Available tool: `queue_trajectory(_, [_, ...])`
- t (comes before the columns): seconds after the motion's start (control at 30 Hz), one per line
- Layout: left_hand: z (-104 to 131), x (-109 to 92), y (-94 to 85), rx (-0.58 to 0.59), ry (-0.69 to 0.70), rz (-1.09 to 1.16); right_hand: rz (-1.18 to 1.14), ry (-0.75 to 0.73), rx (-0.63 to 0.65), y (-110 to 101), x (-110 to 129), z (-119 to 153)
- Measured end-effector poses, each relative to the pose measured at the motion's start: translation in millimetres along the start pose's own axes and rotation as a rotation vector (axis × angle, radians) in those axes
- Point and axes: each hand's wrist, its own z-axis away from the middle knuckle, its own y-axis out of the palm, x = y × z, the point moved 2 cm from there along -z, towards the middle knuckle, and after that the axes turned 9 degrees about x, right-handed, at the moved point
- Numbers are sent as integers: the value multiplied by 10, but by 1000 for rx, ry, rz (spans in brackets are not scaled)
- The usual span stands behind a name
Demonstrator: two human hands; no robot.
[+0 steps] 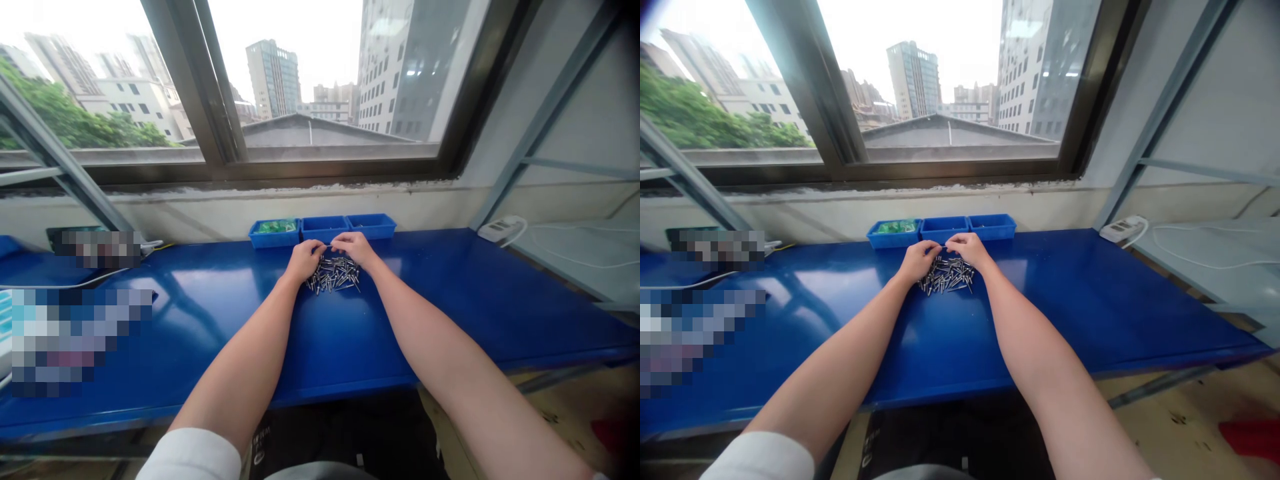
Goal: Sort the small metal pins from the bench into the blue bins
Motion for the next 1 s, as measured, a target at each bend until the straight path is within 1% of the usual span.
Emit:
queue_trajectory(0.13, [-8, 10, 9, -5, 12, -9, -54, 19, 6, -21, 28, 22])
queue_trajectory(0.27, [-4, -9, 6, -5, 21, -4, -74, 23, 30, -34, -17, 11])
queue_trajectory(0.37, [-3, 0, 2, -33, -20, 17, -43, -7, -46, -70, -64, -21])
queue_trajectory(0.43, [-6, 31, 0, -84, -68, 29, 62, -40, -139, -102, -76, -45])
queue_trajectory(0.53, [-17, 96, 6, -132, -154, 22, 362, -73, -234, -128, -57, -77])
queue_trajectory(0.63, [-27, 138, 17, -115, -212, -1, 647, -45, -237, -120, -36, -104])
queue_trajectory(0.7, [-28, 144, 22, -93, -228, -14, 761, 12, -220, -108, -40, -113])
queue_trajectory(0.77, [-27, 143, 26, -75, -235, -25, 818, 72, -190, -95, -59, -113])
queue_trajectory(0.83, [-26, 145, 32, -60, -238, -35, 825, 115, -147, -83, -84, -107])
queue_trajectory(0.9, [-28, 155, 39, -46, -242, -46, 804, 117, -129, -86, -104, -102])
queue_trajectory(0.93, [-30, 163, 43, -40, -245, -52, 793, 97, -146, -97, -108, -100])
queue_trajectory(1.0, [-36, 178, 50, -28, -250, -65, 770, 26, -231, -135, -102, -91])
